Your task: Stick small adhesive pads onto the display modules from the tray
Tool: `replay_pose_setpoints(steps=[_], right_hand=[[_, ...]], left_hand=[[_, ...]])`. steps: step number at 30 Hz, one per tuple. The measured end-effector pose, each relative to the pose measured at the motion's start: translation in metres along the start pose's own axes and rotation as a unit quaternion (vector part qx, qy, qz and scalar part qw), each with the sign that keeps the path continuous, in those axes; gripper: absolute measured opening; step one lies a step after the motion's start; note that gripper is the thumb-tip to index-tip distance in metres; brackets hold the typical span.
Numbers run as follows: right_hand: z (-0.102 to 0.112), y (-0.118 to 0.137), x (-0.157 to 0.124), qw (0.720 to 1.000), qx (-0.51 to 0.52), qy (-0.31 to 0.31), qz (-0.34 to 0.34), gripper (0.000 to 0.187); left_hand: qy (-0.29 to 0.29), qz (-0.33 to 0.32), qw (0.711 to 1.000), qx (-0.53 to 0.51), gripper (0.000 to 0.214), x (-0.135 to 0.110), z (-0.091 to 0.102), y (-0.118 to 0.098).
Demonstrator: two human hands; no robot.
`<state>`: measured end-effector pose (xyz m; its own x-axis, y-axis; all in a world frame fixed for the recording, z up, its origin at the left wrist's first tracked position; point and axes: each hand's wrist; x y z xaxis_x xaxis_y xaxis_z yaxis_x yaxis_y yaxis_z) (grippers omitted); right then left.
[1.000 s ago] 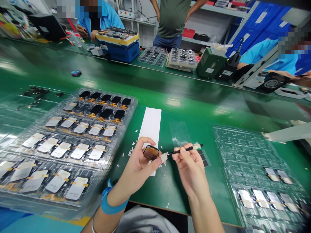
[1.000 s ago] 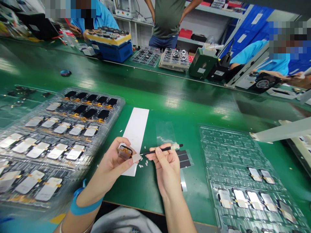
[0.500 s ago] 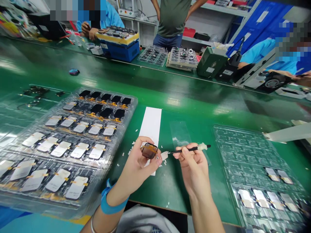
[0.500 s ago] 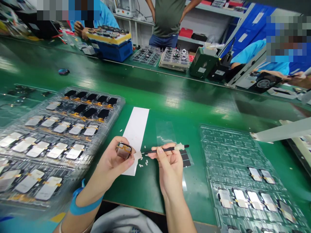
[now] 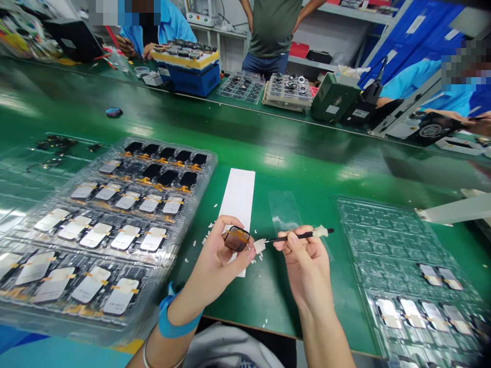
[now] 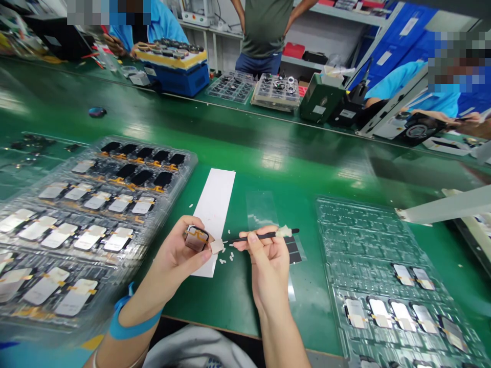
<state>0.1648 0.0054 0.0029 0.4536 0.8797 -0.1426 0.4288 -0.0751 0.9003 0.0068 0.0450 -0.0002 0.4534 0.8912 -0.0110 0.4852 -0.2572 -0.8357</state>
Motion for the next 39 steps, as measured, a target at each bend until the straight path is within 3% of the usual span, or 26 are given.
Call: replay_pose_setpoints(steps=[19,23,26,28,31,33,35,39], right_hand=[[-0.001,0.001,0.0,1.0,0.01,0.012,-0.006,0.027],[-0.001,0.002,-0.001,0.998,0.027,0.043,-0.021,0.024],[-0.001,0.003,-0.003,0.993,0.028,0.107,-0.035,0.021],[-0.001,0.006,-0.006,0.987,0.013,0.158,-0.014,0.017],[0.003,0.012,-0.015,0.975,-0.056,0.186,0.106,0.013],[0.01,0.017,-0.022,0.953,-0.131,0.171,0.213,0.019],[0.018,0.023,-0.028,0.908,-0.232,0.167,0.306,0.027],[0.028,0.036,-0.037,0.751,-0.449,0.218,0.432,0.025]], left_hand=[[-0.016,0.01,1.0,0.023,0.031,-0.001,0.001,-0.001],[-0.004,0.012,1.0,0.023,0.032,0.0,0.001,-0.001],[0.012,0.021,0.999,0.023,0.033,0.001,-0.001,0.0],[0.011,0.026,0.999,0.026,0.034,0.001,-0.002,-0.001],[-0.013,0.022,0.998,0.053,0.032,0.002,-0.003,-0.003],[-0.034,0.01,0.995,0.092,0.029,0.001,-0.002,-0.006],[-0.054,-0.015,0.989,0.138,0.023,-0.001,-0.001,-0.01],[-0.078,-0.065,0.972,0.211,0.022,-0.01,-0.002,-0.014]])
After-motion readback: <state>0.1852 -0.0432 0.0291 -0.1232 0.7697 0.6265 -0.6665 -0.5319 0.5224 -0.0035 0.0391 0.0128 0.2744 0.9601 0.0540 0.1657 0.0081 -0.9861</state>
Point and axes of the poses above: each hand's wrist, its own x-axis towards the middle knuckle, its own z-axis out of the back of the hand, y = z × x, and after that the axes turned 7 degrees about -x, right-handed
